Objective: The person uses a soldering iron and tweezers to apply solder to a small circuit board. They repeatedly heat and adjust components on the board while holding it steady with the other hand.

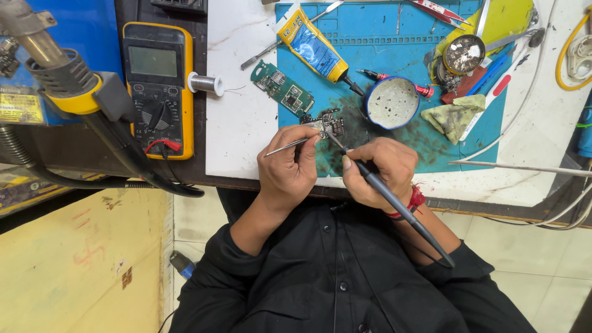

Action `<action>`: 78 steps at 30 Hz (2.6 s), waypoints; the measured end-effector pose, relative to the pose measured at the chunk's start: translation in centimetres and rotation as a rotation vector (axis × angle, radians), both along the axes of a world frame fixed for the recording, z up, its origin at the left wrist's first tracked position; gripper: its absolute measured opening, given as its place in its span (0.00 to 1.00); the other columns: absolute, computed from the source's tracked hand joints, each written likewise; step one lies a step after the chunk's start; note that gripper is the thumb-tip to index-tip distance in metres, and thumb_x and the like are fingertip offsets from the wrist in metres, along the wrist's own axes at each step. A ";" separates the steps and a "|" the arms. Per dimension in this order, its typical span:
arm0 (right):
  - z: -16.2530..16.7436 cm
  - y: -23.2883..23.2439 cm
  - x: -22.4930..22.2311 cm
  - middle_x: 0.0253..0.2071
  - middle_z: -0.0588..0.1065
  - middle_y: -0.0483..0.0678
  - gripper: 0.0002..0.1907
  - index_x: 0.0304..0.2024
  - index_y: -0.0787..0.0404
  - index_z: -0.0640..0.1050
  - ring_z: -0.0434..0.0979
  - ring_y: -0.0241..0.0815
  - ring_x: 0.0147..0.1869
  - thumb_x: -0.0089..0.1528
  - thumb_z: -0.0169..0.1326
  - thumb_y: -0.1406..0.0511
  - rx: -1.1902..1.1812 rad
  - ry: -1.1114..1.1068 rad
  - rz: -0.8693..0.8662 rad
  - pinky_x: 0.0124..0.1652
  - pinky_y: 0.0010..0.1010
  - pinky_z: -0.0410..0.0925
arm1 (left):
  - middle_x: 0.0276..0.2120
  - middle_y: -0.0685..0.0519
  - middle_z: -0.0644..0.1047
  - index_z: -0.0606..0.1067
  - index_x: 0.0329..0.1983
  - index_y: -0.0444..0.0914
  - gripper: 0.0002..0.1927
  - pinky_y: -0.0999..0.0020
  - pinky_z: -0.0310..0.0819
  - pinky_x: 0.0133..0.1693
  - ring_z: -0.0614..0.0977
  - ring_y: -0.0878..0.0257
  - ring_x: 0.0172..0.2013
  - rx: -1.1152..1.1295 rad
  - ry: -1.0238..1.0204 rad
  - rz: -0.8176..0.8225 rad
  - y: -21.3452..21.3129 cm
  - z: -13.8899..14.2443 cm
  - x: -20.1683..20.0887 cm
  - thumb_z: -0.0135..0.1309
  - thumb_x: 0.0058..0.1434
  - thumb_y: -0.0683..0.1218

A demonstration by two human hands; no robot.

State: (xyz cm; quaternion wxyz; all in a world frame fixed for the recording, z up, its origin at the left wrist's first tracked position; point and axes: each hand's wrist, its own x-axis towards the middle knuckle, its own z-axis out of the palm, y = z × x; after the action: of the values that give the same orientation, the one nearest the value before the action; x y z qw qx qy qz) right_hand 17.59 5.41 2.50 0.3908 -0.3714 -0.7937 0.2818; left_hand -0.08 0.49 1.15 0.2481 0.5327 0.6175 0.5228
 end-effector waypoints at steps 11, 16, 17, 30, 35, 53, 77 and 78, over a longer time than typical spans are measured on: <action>-0.1 0.0 -0.1 0.26 0.75 0.50 0.08 0.34 0.64 0.77 0.74 0.44 0.26 0.55 0.64 0.73 0.023 -0.001 -0.011 0.30 0.32 0.65 | 0.39 0.49 0.81 0.76 0.45 0.35 0.04 0.71 0.78 0.36 0.84 0.62 0.33 0.013 -0.001 0.001 0.0 0.0 0.1 0.58 0.69 0.38; 0.0 0.1 0.0 0.25 0.74 0.49 0.08 0.31 0.64 0.76 0.73 0.44 0.25 0.54 0.64 0.73 0.009 0.008 0.006 0.29 0.33 0.64 | 0.39 0.49 0.81 0.76 0.45 0.35 0.04 0.71 0.78 0.35 0.84 0.62 0.32 -0.001 0.012 0.009 0.0 0.0 0.1 0.58 0.69 0.38; 0.0 0.1 0.0 0.25 0.75 0.49 0.07 0.31 0.64 0.76 0.73 0.44 0.24 0.54 0.63 0.73 0.010 0.017 0.005 0.29 0.33 0.64 | 0.39 0.49 0.81 0.76 0.45 0.35 0.04 0.71 0.78 0.35 0.84 0.62 0.32 0.005 0.010 0.009 0.0 0.0 0.0 0.58 0.69 0.38; 0.0 0.0 0.0 0.25 0.74 0.50 0.08 0.31 0.65 0.76 0.73 0.45 0.25 0.53 0.63 0.73 0.007 -0.007 -0.005 0.29 0.33 0.64 | 0.38 0.49 0.81 0.76 0.45 0.35 0.04 0.71 0.78 0.35 0.84 0.62 0.32 0.010 0.006 0.003 0.0 -0.1 0.0 0.59 0.69 0.38; 0.0 0.0 0.0 0.27 0.75 0.50 0.08 0.33 0.64 0.76 0.74 0.45 0.26 0.54 0.64 0.73 0.021 -0.002 -0.015 0.30 0.33 0.66 | 0.38 0.49 0.81 0.76 0.45 0.35 0.04 0.71 0.78 0.35 0.84 0.62 0.32 0.007 0.004 0.000 0.0 -0.1 0.0 0.59 0.69 0.38; 0.0 0.0 0.1 0.23 0.72 0.49 0.07 0.30 0.64 0.76 0.71 0.44 0.23 0.52 0.63 0.73 -0.001 -0.001 -0.020 0.28 0.33 0.63 | 0.39 0.49 0.81 0.76 0.45 0.35 0.05 0.71 0.78 0.36 0.84 0.62 0.33 0.019 0.012 0.001 0.1 -0.1 0.0 0.59 0.69 0.38; -0.1 -0.1 -0.1 0.26 0.74 0.50 0.07 0.32 0.65 0.77 0.73 0.44 0.25 0.55 0.63 0.73 0.005 -0.004 -0.052 0.30 0.32 0.64 | 0.39 0.49 0.81 0.76 0.45 0.35 0.04 0.71 0.78 0.36 0.84 0.63 0.32 -0.002 -0.003 0.008 0.0 0.0 0.1 0.59 0.69 0.38; -0.1 -0.1 0.0 0.25 0.74 0.49 0.07 0.32 0.65 0.76 0.72 0.44 0.25 0.54 0.63 0.73 0.001 -0.011 -0.050 0.29 0.32 0.64 | 0.39 0.49 0.81 0.76 0.45 0.35 0.04 0.71 0.78 0.35 0.84 0.63 0.32 -0.003 0.000 0.009 -0.1 0.0 0.1 0.59 0.69 0.38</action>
State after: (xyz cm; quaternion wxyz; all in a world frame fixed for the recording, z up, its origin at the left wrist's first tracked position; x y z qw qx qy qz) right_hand 17.57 5.27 2.44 0.3934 -0.3924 -0.7865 0.2696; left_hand -0.02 0.43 1.16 0.2467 0.5296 0.6205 0.5231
